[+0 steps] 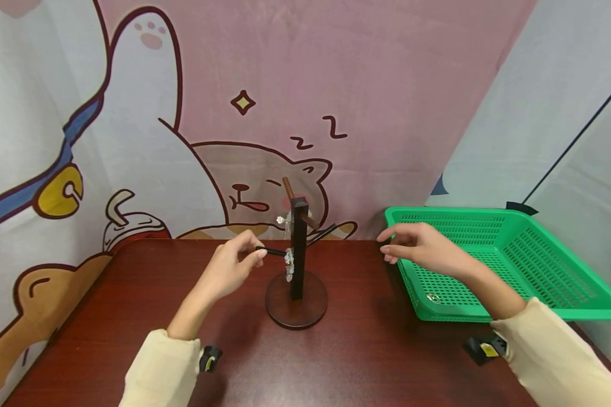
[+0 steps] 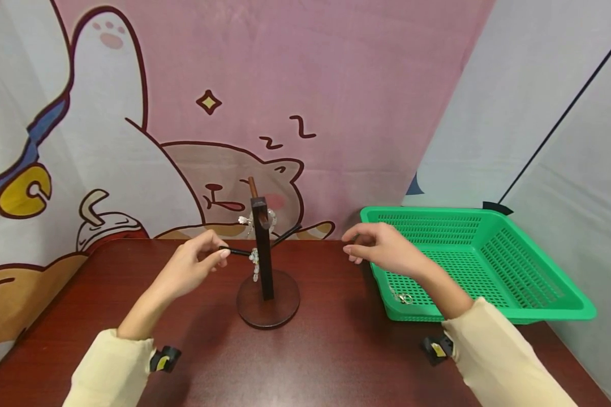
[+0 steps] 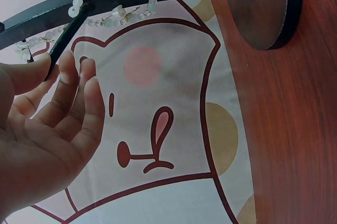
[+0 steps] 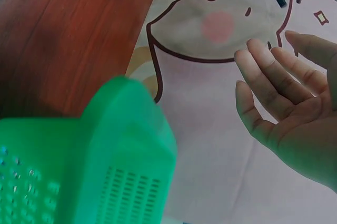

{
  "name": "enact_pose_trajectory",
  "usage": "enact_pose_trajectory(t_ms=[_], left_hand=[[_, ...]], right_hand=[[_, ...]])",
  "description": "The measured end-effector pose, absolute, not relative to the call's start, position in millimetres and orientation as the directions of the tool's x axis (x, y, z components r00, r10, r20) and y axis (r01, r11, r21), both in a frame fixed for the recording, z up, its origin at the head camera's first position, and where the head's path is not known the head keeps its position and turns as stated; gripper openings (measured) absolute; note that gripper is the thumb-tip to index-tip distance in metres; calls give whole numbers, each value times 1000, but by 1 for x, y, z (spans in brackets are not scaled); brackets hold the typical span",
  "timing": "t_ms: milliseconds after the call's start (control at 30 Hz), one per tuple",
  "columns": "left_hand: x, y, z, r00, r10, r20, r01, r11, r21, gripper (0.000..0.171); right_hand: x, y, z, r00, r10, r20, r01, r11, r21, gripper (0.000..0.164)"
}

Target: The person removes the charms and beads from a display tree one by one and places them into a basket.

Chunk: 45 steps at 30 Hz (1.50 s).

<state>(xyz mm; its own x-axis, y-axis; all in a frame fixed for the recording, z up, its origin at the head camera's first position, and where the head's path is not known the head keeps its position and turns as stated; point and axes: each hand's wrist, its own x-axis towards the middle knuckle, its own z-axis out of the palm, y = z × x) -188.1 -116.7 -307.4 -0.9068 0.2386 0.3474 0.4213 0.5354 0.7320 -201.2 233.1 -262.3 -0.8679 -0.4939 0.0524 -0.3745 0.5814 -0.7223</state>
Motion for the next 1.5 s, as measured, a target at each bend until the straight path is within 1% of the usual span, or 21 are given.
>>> enact_pose_trajectory(t_ms=[533,933,1233,1500], left_hand=[[-188,-116,-308,-908,234,349,420,526,740,5],[-188,-117,-308,-904,235,357,427,529,734,5],[-187,-116,-308,-910,231,344,415,531,739,5],[-187,-116,-306,-909,225,352,416,553,721,5]], right_hand=[[-224,190,-266,-829,-551,93,-434,530,-728,17],[-233,166,-267,-821,-554,139,-471,521,-712,27],[-236,158,-270,-815,-557,163,-479,488,-730,18],[-238,157,-275,-812,-549,196,-495,473,-729,15]])
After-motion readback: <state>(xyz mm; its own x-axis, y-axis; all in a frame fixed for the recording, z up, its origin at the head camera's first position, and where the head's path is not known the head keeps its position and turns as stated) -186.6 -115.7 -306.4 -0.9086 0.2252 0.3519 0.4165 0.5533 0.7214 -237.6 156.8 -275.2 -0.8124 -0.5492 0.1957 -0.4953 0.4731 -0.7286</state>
